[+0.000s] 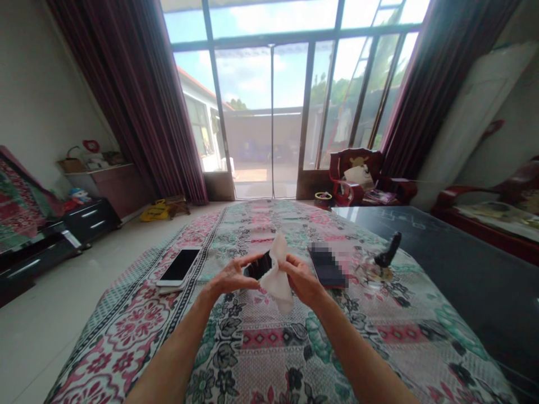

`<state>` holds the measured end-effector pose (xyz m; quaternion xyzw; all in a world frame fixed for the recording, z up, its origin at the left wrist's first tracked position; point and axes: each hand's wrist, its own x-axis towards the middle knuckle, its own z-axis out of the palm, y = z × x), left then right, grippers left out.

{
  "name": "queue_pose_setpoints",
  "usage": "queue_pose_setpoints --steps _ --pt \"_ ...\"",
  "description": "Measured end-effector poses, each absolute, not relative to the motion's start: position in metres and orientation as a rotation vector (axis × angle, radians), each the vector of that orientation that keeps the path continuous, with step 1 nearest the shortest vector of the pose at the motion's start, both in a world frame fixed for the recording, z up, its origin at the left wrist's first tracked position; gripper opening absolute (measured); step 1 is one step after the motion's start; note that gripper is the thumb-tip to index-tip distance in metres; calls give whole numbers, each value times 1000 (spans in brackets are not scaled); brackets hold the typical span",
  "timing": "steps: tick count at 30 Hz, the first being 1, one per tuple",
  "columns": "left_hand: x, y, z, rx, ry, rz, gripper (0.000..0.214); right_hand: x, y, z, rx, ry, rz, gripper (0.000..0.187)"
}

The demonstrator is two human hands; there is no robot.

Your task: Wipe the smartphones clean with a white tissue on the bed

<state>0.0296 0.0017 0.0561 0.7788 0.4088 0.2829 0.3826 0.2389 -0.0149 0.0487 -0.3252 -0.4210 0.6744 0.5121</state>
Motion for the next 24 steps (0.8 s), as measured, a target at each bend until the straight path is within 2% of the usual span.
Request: queue_pose_setpoints --steps 5,9,14,24 --pt "35 6 45 2114 1206 740 87 244 -11 43 -798 -997 1697 25" --pt "42 7 42 2293 1224 745 80 245 -7 31 -780 -955 1745 26" --pt "45 4 43 2337 1254 734 83 239 -5 20 -727 -938 1800 29" --pt "38 5 51 2262 1229 741 79 239 -11 16 -589 -935 1856 39"
